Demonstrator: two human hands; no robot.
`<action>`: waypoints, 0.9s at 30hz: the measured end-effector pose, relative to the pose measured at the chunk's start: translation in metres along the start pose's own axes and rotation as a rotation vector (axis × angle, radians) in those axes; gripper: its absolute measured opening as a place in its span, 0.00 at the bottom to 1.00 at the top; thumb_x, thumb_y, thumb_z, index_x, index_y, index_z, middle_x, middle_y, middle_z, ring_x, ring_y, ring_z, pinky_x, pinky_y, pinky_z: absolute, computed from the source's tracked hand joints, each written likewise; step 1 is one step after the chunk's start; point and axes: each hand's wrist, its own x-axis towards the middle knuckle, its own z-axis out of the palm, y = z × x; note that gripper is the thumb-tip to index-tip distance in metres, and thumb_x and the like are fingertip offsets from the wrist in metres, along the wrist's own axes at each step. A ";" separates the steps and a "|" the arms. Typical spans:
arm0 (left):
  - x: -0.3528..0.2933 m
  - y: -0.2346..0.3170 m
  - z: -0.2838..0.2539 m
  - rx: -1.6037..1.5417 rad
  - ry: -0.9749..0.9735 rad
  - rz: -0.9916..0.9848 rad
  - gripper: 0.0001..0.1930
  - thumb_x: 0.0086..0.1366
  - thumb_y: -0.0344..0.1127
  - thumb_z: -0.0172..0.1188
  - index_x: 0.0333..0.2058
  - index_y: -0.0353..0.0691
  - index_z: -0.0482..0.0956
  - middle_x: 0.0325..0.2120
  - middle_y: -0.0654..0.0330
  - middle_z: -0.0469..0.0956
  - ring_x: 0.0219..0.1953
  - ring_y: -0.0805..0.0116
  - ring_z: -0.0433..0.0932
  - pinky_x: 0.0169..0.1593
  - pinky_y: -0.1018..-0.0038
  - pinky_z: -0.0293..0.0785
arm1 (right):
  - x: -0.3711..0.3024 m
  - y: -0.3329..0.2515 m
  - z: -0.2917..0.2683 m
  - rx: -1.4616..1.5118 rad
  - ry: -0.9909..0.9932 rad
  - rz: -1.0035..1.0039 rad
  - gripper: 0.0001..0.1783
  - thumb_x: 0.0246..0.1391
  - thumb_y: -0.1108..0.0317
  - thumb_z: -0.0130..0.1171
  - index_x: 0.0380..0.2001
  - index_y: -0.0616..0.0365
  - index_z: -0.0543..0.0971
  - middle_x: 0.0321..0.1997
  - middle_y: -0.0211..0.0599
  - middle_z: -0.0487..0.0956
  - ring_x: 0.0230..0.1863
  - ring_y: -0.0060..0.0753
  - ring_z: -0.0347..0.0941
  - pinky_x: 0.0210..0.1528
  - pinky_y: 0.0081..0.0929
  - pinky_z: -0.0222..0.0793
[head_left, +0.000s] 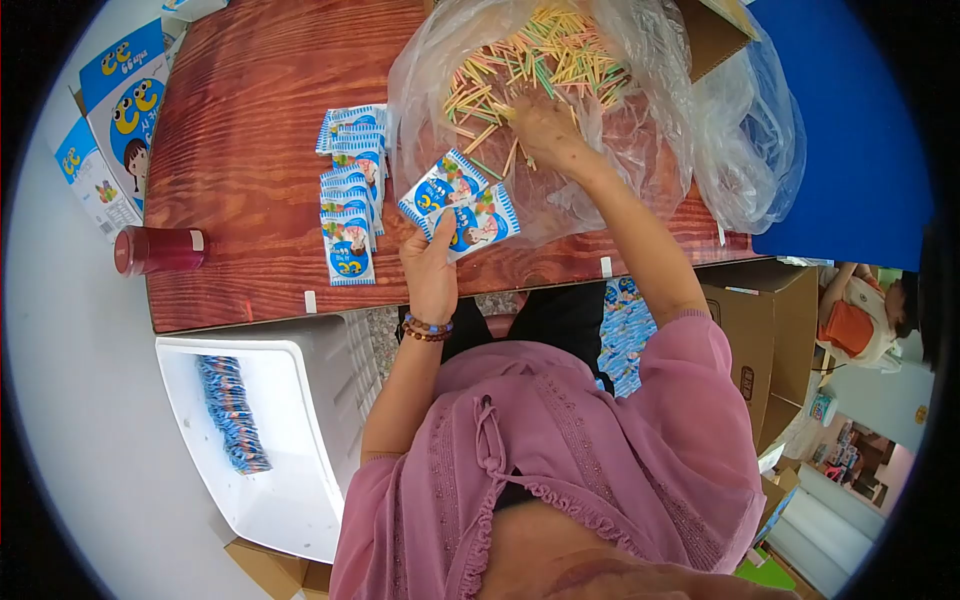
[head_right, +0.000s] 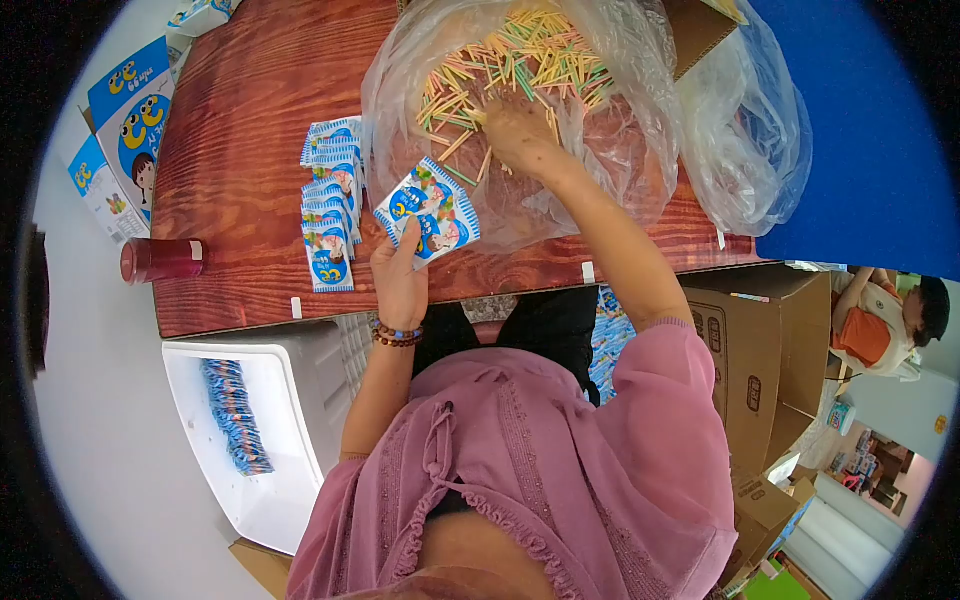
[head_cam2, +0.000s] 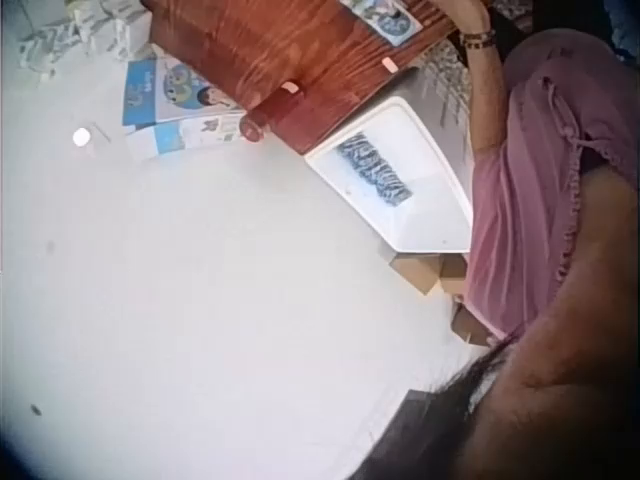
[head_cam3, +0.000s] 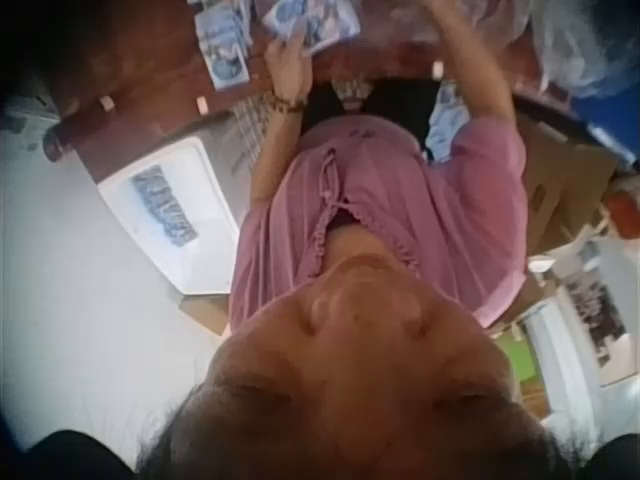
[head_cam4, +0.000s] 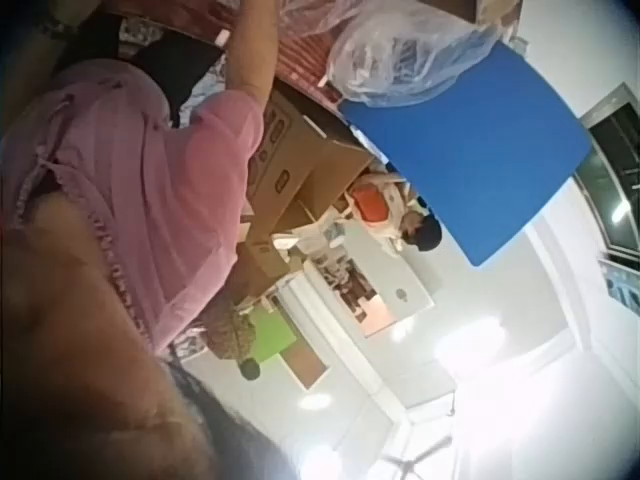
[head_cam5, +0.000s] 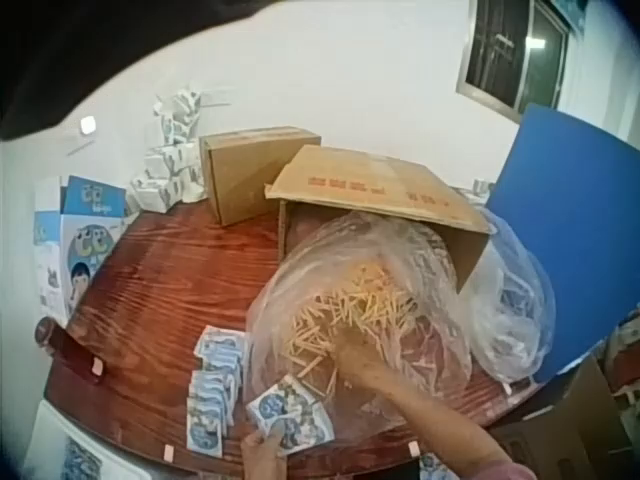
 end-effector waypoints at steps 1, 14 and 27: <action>0.000 0.001 -0.001 -0.009 0.001 -0.002 0.06 0.65 0.30 0.57 0.37 0.34 0.79 0.33 0.66 0.80 0.33 0.83 0.75 0.37 0.82 0.71 | 0.001 -0.004 -0.006 0.002 -0.002 -0.005 0.13 0.57 0.66 0.45 0.40 0.63 0.71 0.39 0.56 0.77 0.45 0.55 0.73 0.48 0.49 0.63; 0.000 0.000 -0.005 0.000 -0.002 0.010 0.07 0.65 0.30 0.57 0.38 0.34 0.79 0.35 0.64 0.80 0.34 0.81 0.76 0.39 0.81 0.72 | 0.045 -0.028 -0.011 -0.013 -0.040 -0.153 0.12 0.54 0.72 0.43 0.39 0.66 0.72 0.41 0.56 0.77 0.45 0.54 0.75 0.43 0.47 0.71; 0.001 -0.002 -0.008 0.016 -0.033 -0.010 0.08 0.65 0.30 0.57 0.39 0.33 0.78 0.38 0.61 0.80 0.38 0.76 0.78 0.43 0.76 0.74 | 0.051 -0.010 0.007 0.163 -0.087 -0.090 0.14 0.57 0.68 0.47 0.44 0.65 0.70 0.50 0.56 0.72 0.53 0.53 0.68 0.54 0.46 0.62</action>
